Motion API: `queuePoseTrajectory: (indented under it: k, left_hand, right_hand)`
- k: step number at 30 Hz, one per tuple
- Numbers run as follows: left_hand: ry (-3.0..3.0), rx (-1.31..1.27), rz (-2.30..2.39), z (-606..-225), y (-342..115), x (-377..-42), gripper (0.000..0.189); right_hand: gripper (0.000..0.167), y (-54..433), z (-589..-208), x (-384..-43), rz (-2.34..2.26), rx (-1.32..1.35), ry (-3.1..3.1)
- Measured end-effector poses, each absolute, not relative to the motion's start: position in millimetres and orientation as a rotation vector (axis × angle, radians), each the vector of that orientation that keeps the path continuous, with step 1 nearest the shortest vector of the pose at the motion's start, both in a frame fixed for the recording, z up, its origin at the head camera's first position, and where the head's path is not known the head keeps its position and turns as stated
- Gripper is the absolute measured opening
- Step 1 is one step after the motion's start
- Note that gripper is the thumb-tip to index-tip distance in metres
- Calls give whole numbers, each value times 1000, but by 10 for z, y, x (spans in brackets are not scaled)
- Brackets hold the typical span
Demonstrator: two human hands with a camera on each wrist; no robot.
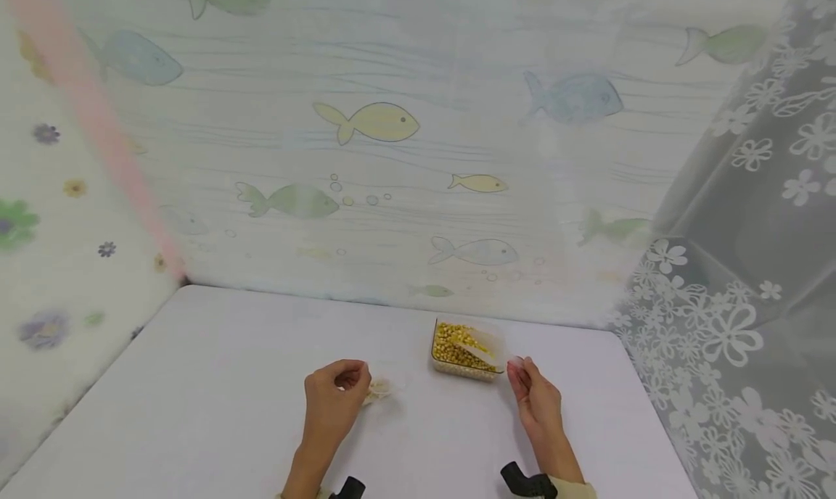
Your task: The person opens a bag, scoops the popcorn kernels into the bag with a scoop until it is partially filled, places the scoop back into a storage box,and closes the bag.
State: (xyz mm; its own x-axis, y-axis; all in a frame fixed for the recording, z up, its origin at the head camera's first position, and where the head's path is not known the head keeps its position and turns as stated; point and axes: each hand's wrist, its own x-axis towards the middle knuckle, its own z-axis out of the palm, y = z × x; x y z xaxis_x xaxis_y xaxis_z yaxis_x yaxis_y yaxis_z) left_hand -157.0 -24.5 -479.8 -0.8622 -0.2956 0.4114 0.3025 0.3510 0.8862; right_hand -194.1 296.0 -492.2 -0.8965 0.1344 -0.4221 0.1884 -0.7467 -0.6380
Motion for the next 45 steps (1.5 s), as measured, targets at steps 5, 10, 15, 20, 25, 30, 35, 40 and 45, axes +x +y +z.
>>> queuePoseTrajectory:
  k: [5,10,15,20,25,30,35,40,45]
  left_hand:
    - [-2098,-17,-1516,-4801,-248,-1571,8]
    - [-2089,-31,-1498,-4789,-245,-1573,9]
    - [-2087,-34,-1497,-4788,-239,-1571,9]
    - [-2087,-32,-1505,-4794,-245,-1572,7]
    - [-2089,-29,-1521,-4792,-251,-1570,8]
    - [-2093,-18,-1526,-4794,-256,-1569,8]
    - [-2102,-6,-1547,-4795,-253,-1566,9]
    - [-2112,5,-1544,-4788,-252,-1558,7]
    - [-2114,3,-1537,-4784,-256,-1559,7]
  right_hand:
    - [27,2942,-4889,-1941,-2834,702,1086]
    - [26,2930,-4858,-1928,-2844,690,1073]
    - [23,2923,-4832,-1899,-2864,668,1034]
    - [21,2904,-4801,-1882,-2891,677,963]
    - [22,2873,-4753,-1872,-2883,701,945]
    - [23,2805,-4711,-1832,-2855,632,1001]
    - [21,2694,-4694,-1757,-2793,534,1133]
    - [21,2545,-4684,-1697,-2722,498,1228]
    - [24,2379,-4705,-1660,-2652,509,1295]
